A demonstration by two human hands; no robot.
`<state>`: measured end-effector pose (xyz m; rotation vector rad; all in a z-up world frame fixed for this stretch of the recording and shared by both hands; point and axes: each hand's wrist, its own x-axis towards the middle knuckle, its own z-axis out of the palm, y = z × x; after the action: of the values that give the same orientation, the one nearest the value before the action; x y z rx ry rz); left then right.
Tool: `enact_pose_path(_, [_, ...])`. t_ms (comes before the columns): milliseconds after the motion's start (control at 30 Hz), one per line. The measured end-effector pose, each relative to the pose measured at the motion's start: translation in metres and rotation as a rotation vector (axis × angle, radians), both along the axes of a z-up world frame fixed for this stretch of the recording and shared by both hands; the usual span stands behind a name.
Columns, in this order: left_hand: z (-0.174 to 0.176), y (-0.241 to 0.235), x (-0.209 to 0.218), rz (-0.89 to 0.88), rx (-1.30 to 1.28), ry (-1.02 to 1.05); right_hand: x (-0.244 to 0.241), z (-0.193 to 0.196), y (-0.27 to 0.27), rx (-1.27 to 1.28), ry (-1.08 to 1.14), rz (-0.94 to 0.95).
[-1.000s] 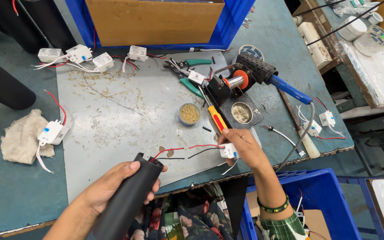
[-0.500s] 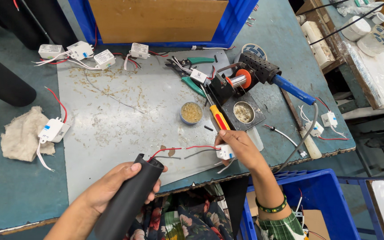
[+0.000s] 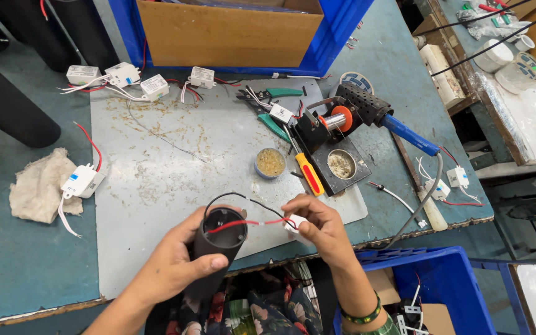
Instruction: The person solders wires to a small white electrical component and a black cylindrical object on a workbench. They use a soldering iron and solder wire to join the connections, then place the finished assembly aside and repeat the process with another component.
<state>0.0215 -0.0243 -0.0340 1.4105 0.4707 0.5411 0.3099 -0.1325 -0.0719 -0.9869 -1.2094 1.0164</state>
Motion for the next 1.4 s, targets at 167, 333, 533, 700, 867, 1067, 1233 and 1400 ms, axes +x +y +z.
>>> enact_pose_path(167, [0.014, 0.023, 0.003, 0.18, 0.431, 0.091, -0.014, 0.014, 0.01, 0.19, -0.571, -0.493])
enact_pose_path(333, [0.016, 0.034, 0.001, 0.241, 0.337, 0.03, -0.024, 0.013, 0.023, 0.186, -0.709, -0.538])
enact_pose_path(533, [0.041, 0.027, -0.005, 0.245, 0.517, 0.199, -0.04, 0.025, 0.027, 0.231, -0.841, -0.547])
enact_pose_path(700, [0.074, 0.012, -0.01, 0.421, 0.876, 0.082, -0.056, 0.041, 0.016, 0.422, -0.796, -0.638])
enact_pose_path(867, [0.096, -0.007, 0.002, 0.5, 1.445, 0.307, -0.068, 0.053, 0.029, 0.479, -0.895, -0.616])
enact_pose_path(1067, [0.099, -0.003, 0.021, 0.458, 1.592, 0.355, -0.072, 0.056, 0.032, 0.45, -0.868, -0.601])
enact_pose_path(1233, [0.092, -0.001, 0.027, 0.437, 1.577, 0.335, -0.072, 0.057, 0.026, 0.458, -0.86, -0.601])
enact_pose_path(1400, [0.086, -0.003, 0.027, 0.375, 1.552, 0.293, -0.073, 0.059, 0.023, 0.474, -0.847, -0.661])
